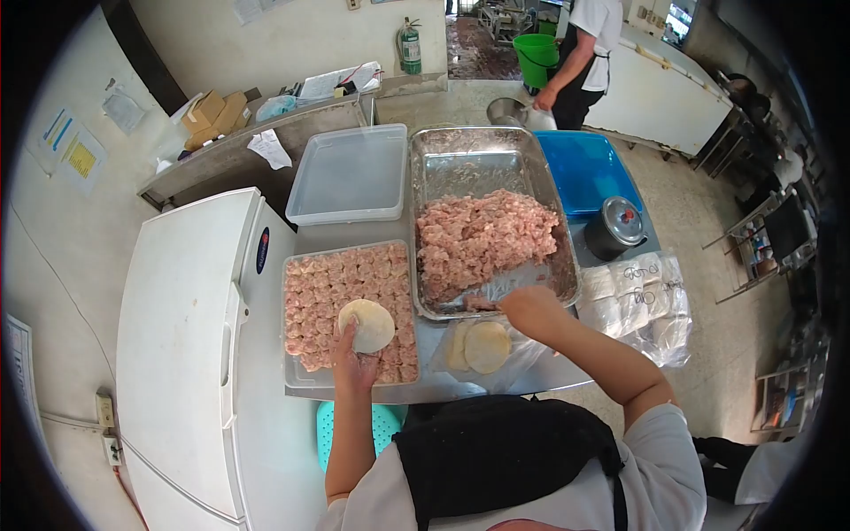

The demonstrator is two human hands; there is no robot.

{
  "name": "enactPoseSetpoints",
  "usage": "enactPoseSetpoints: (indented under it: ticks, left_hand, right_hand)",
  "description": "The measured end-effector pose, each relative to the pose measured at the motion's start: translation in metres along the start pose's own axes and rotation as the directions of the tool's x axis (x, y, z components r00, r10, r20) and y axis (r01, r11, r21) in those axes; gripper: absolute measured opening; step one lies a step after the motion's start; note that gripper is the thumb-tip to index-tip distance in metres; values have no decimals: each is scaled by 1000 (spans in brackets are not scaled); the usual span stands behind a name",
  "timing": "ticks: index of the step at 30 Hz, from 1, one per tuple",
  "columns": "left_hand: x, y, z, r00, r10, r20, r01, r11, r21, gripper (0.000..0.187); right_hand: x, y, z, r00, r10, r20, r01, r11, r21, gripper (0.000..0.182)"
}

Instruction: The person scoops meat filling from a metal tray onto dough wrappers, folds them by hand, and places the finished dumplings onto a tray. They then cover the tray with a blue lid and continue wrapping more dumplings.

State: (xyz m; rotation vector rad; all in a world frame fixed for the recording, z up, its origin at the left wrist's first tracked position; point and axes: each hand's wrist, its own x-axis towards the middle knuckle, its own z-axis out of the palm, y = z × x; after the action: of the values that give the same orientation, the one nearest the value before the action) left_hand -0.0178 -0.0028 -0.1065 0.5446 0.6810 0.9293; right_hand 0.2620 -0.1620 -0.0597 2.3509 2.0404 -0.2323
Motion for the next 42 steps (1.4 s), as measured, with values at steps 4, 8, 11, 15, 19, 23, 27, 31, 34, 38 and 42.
enactPoseSetpoints:
  ticks: [4,8,11,15,19,23,27,31,34,38,42]
  left_hand:
    - [2,15,-4,999,-31,-25,29,994,-101,36]
    - [9,14,-14,994,-107,28,110,979,-172,36]
    - [29,-10,-30,999,-46,12,46,999,-11,38]
    - [35,-21,15,994,-109,21,110,992,-66,40]
    - [42,-44,78,948,-187,259,248,941,-230,47]
    - [39,-32,130,944,-271,186,323,870,-373,58]
    - [69,-53,78,987,-78,137,122,930,-346,62]
    - [61,-31,71,999,2,39,11,952,-306,61]
    - [34,-13,91,999,43,-10,-44,966,-254,59]
    - [36,-20,70,999,35,13,-30,968,-248,56]
    - [50,-39,54,996,63,56,-51,979,-200,55]
  right_hand:
    - [30,-25,16,1000,4,-29,-3,999,40,17]
    - [45,-5,32,999,-7,48,-4,974,224,31]
    - [34,1,5,978,38,206,-134,868,478,38]
    - [22,11,4,983,126,131,-182,658,731,40]
    - [17,-4,-1,980,162,114,-178,466,867,35]
    - [11,-13,18,957,180,-229,73,611,788,32]
    - [-4,22,-19,995,56,-81,-23,932,361,31]
    - [18,26,-7,989,-1,-149,19,993,117,37]
    - [44,6,23,996,1,-91,-2,1000,-2,41]
    - [31,13,16,996,-35,87,30,998,54,38]
    - [23,44,16,992,-72,99,9,849,529,33]
